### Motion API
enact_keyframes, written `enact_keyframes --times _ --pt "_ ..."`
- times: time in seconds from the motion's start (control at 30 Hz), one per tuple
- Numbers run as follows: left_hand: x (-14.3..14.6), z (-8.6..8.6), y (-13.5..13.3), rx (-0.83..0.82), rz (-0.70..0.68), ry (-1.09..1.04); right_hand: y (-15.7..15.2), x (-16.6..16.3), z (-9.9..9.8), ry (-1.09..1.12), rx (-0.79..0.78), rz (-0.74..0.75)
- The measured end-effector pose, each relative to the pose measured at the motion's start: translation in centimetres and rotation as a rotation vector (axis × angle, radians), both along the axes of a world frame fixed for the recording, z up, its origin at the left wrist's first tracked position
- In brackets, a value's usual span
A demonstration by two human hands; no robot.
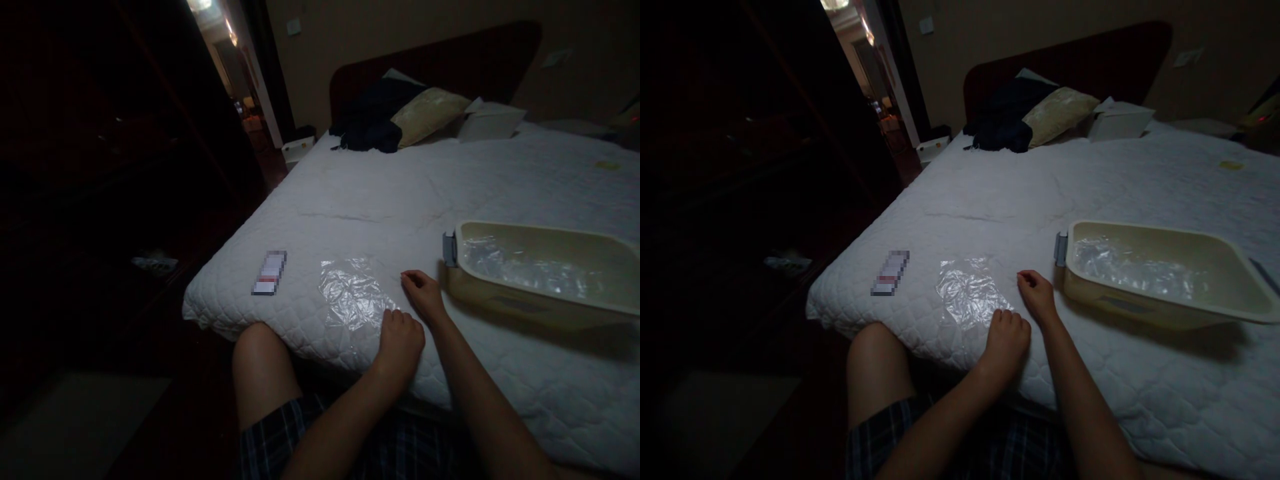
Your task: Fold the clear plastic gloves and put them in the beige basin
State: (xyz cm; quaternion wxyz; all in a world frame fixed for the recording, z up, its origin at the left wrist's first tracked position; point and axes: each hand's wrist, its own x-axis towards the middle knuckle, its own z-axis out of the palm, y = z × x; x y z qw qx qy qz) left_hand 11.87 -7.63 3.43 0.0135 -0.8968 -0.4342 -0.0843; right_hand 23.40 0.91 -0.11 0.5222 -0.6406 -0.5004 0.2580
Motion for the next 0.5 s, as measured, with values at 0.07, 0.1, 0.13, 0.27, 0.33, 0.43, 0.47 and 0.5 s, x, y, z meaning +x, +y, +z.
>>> enact_keyframes --times 0.07,0.1,0.13,0.27,0.33,0.43,0.47,0.5 --pt "0.3 0.1 0.0 -0.001 0.02 -0.014 0.0 -0.1 0.1 0.004 0.0 0.001" --pt "0.3 0.1 0.0 0.004 0.023 -0.033 0.0 -0.1 0.1 0.007 0.0 0.001" --pt "0.2 0.1 0.0 0.011 0.024 -0.061 -0.1 -0.1 0.2 0.009 0.0 0.0" --pt "-0.7 0.2 0.3 -0.006 0.051 -0.213 -0.1 -0.1 0.2 0.009 -0.002 -0.001" --pt "-1.4 0.5 0.8 -0.053 0.114 -0.339 0.0 0.0 0.1 0.007 -0.003 0.012" --pt "-2.7 1.1 1.9 -0.165 0.285 -0.629 0.0 0.1 -0.1 -0.004 -0.004 0.028" --pt "-3.2 1.3 2.4 -0.211 0.34 -0.731 0.1 0.2 -0.1 -0.008 -0.003 0.033" --pt "-3.8 1.5 2.9 -0.26 0.376 -0.821 0.1 0.2 -0.2 -0.014 -0.003 0.037"
